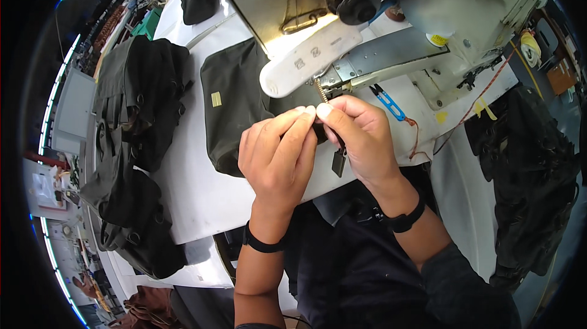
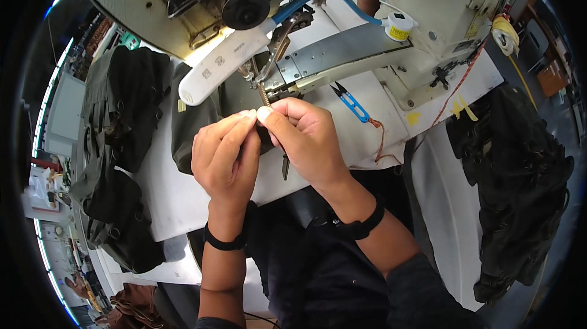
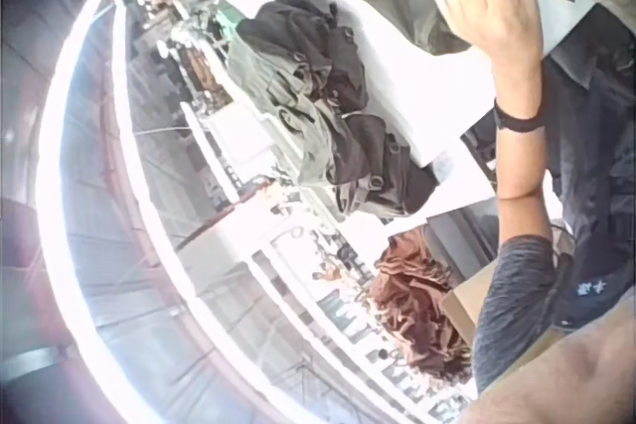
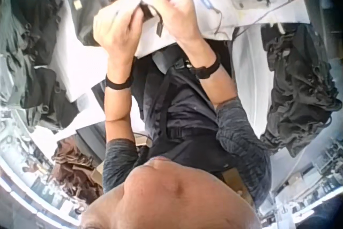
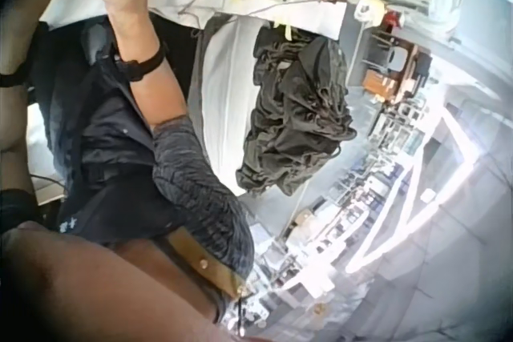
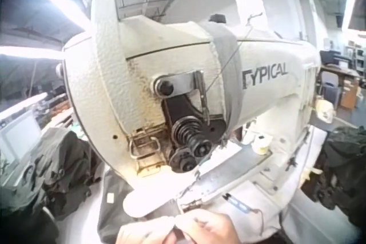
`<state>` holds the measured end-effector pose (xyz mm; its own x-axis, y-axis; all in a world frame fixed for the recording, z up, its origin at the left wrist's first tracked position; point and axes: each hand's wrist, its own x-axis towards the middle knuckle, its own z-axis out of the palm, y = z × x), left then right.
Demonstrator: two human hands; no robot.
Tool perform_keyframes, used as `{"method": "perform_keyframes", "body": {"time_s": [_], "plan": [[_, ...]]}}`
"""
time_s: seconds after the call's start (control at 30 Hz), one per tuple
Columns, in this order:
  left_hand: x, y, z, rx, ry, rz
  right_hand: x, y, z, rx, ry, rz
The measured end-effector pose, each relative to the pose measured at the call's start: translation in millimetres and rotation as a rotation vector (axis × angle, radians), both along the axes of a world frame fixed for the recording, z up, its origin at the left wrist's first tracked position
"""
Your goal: The person sews a zipper onto a green canvas bag using an industrial sewing machine. They align the zipper, guide the bag under the needle, and stitch along the edge. The person also uses a seam ripper to remove threads and adjusts the bag's position multiple times.
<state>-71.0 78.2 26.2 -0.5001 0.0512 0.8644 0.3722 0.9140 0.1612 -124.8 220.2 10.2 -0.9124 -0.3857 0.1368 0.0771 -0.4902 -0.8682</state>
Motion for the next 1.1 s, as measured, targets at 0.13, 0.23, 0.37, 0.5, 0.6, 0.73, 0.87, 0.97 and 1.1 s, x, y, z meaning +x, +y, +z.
{"method": "perform_keyframes", "body": {"time_s": [0.13,0.23,0.37,0.5,0.6,0.73,0.87,0.97,1.1], "plan": [[-3,0,2,0.015,0.002,-0.006,-1,-1,6,0.017,-0.010,-0.010],[-9,-1,3,0.040,0.004,-0.003,-6,-5,8,0.004,-0.025,-0.011],[-14,-1,6,0.054,-0.004,-0.007,-8,-6,14,0.024,-0.067,-0.009],[-14,-3,6,0.067,-0.020,-0.016,-2,-5,24,0.111,-0.097,-0.040],[-16,-3,11,0.065,-0.062,-0.002,-3,-5,22,0.061,-0.057,-0.048],[-23,-4,11,0.071,-0.056,0.035,-7,-10,19,0.077,0.013,-0.088],[-20,-3,11,0.091,-0.121,0.073,-7,-5,27,0.309,0.134,-0.127],[-23,-3,13,0.066,-0.116,0.087,-4,-3,29,0.350,0.156,-0.146],[-26,-4,7,0.067,-0.064,0.082,-4,-11,15,0.297,0.226,-0.234]]}}
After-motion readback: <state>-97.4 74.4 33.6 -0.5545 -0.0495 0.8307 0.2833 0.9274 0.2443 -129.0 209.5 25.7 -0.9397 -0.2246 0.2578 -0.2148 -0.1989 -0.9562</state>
